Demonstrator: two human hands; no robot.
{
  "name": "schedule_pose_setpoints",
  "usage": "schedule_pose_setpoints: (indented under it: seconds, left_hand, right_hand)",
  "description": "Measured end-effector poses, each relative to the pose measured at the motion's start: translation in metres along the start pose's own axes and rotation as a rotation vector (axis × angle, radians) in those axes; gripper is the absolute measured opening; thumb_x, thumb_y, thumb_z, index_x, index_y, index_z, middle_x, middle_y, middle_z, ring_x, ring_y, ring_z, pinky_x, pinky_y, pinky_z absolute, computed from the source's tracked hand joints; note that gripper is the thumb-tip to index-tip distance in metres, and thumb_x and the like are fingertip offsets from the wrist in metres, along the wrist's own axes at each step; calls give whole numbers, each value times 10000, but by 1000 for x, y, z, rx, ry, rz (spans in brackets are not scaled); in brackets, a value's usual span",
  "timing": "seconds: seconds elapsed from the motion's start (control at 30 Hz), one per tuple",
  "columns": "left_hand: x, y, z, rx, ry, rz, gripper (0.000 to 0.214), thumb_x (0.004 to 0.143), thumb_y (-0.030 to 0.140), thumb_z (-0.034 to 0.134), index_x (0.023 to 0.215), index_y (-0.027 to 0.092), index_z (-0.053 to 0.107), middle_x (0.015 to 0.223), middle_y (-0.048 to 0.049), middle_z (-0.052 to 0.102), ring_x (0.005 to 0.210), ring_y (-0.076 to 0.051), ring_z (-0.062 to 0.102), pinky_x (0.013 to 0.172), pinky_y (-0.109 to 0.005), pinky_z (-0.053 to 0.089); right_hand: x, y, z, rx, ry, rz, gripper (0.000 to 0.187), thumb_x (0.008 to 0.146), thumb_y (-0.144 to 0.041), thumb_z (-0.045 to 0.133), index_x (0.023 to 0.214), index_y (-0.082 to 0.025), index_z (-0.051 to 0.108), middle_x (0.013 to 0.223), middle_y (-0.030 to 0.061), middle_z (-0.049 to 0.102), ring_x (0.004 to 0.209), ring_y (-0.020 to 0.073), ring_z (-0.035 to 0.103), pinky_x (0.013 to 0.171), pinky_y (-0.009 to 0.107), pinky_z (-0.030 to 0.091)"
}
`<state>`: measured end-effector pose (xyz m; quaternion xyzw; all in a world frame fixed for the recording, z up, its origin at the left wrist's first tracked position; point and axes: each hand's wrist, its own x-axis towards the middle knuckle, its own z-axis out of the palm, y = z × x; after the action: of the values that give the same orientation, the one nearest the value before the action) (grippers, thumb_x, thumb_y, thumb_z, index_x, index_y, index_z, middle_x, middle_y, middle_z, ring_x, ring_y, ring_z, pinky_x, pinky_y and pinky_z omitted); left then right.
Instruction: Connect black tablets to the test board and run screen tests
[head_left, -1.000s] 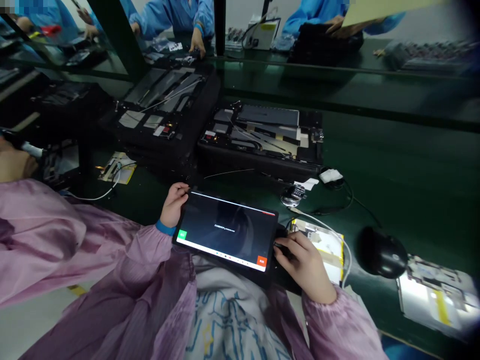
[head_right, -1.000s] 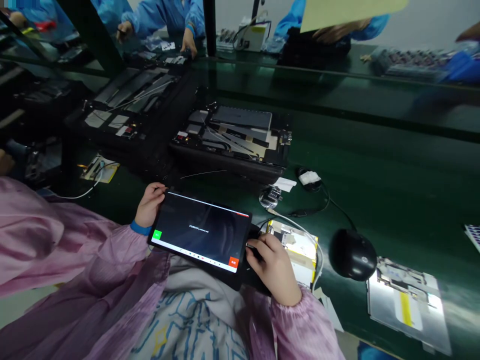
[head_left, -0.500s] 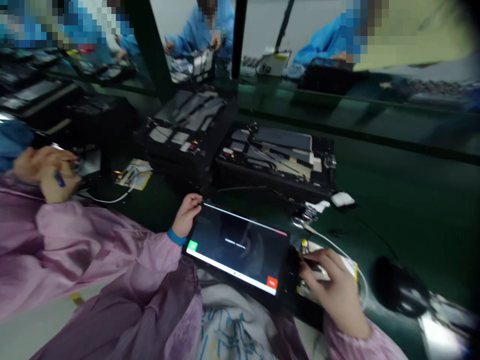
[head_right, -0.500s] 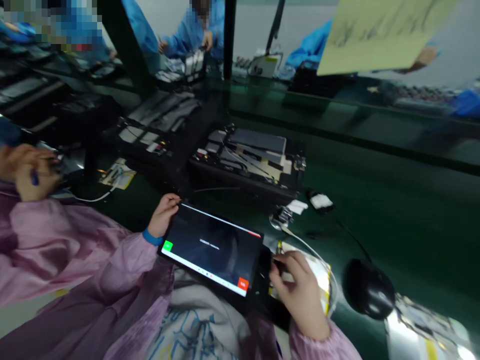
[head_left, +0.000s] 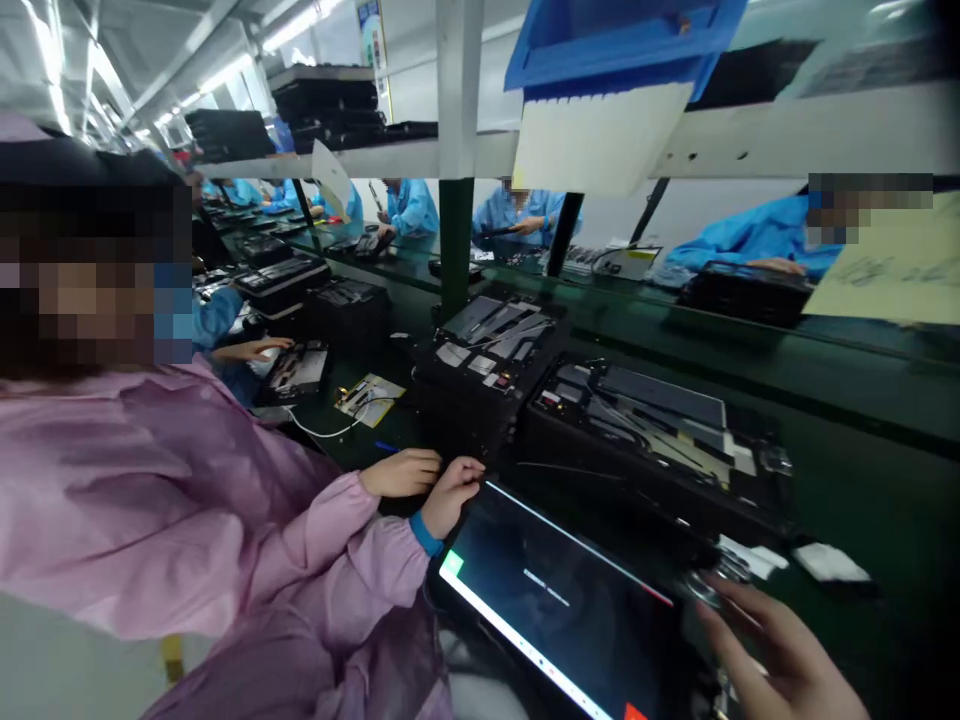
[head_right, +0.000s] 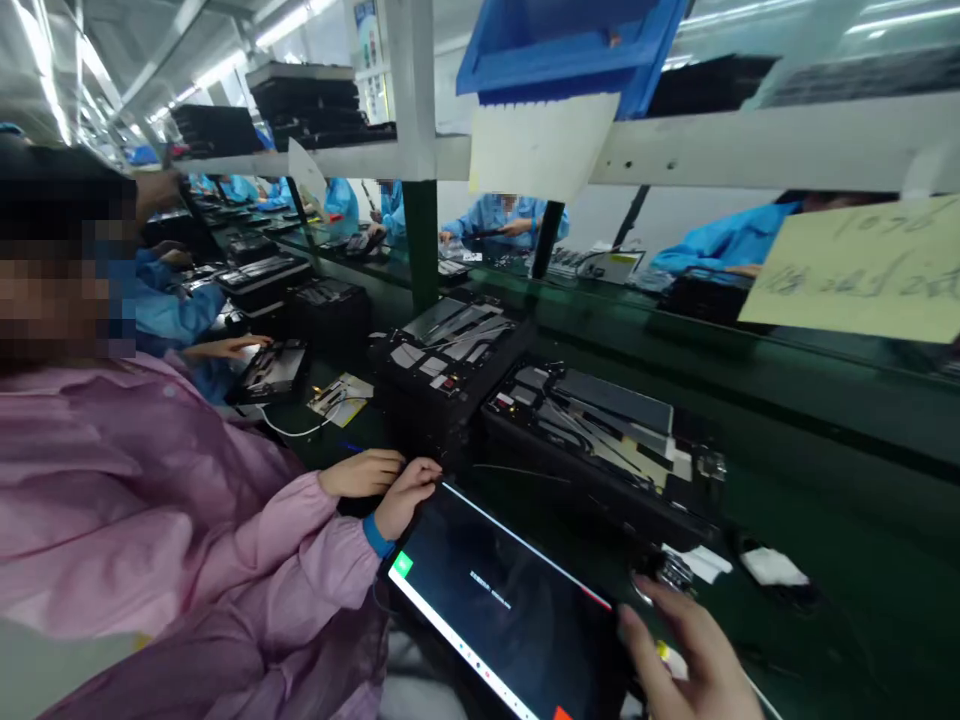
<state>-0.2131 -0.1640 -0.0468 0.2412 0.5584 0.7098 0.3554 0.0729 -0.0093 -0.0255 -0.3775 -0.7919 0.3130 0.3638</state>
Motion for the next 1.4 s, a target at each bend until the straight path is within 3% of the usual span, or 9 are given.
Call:
schedule_pose_setpoints:
  seconds: [0.13, 0.2, 0.3, 0.5, 0.73, 0.83, 1.07, 1.23, 1.4]
  left_hand:
    - [4, -6, -3, 9, 1, -26, 268, 644, 196, 688, 890, 187, 582, 834, -1, 605, 802, -159, 553, 772, -276, 395]
    - [8, -11, -4, -3, -2, -42, 281, 673, 210, 673, 940, 197, 584, 889, -4, 614, 850, -163, 557, 803, -276, 397]
    - [13, -16, -3, 20, -31, -14, 281, 702, 233, 653, 971, 195, 582, 869, -5, 618, 823, -166, 574, 791, -285, 417]
    - [8, -7, 5, -12, -37, 4, 254, 691, 215, 641, 934, 185, 571, 817, 4, 619, 747, -150, 567, 761, -281, 415]
    - [-2, -9, 3, -62, 0, -37, 202, 687, 128, 618, 880, 174, 579, 758, 10, 592, 707, -132, 541, 740, -272, 406]
    - [-5, -8, 4, -57, 14, -42, 185, 697, 108, 604, 869, 170, 583, 738, 13, 584, 689, -125, 535, 722, -265, 408]
    - [-5, -2, 4, -32, 14, -41, 183, 694, 103, 594, 864, 167, 572, 729, 15, 579, 650, -115, 519, 678, -257, 393]
    - [1, 0, 4, -35, 4, -91, 224, 675, 98, 619, 880, 184, 585, 786, 18, 593, 752, -132, 539, 753, -257, 394]
    - [16, -5, 7, 89, -13, -21, 237, 674, 155, 616, 906, 191, 578, 811, 8, 611, 780, -159, 566, 760, -278, 413]
  right_hand:
    - [-46, -58, 25, -37, -174, -371, 239, 899, -337, 533, 1104, -235, 601, 1087, 105, 691, 1030, 277, 671, 809, 438, 583]
    - [-66, -79, 43, -93, -311, -525, 307, 895, -274, 538, 1193, -206, 566, 1170, 111, 668, 1198, 289, 584, 989, 525, 492]
    - [-87, -95, 68, -171, -447, -593, 341, 883, -183, 524, 1223, -173, 556, 1243, 103, 645, 1308, 279, 489, 1138, 578, 298]
    - [-96, -107, 98, -233, -443, -698, 373, 887, -247, 550, 1255, -180, 554, 1329, 64, 606, 1346, 237, 439, 1207, 487, -50]
    - [-94, -109, 117, -336, -340, -809, 434, 879, -268, 501, 1283, -114, 533, 1284, 113, 630, 1285, 309, 493, 1185, 526, -61]
    - [-97, -100, 115, -323, -278, -839, 448, 904, -345, 479, 1291, -122, 519, 1335, 144, 585, 1306, 324, 472, 1178, 560, -9]
    - [-104, -74, 95, -399, -181, -645, 417, 951, -356, 387, 1301, -161, 500, 1364, 168, 546, 1387, 369, 358, 1106, 681, 152]
    - [-98, -67, 62, -530, -222, -540, 424, 923, -359, 467, 1308, -185, 500, 1414, 164, 493, 1422, 418, 254, 1049, 756, 159]
    - [-92, -58, 36, -580, -211, -354, 474, 876, -420, 557, 1294, -198, 522, 1427, 154, 473, 1424, 444, 214, 1047, 769, 132]
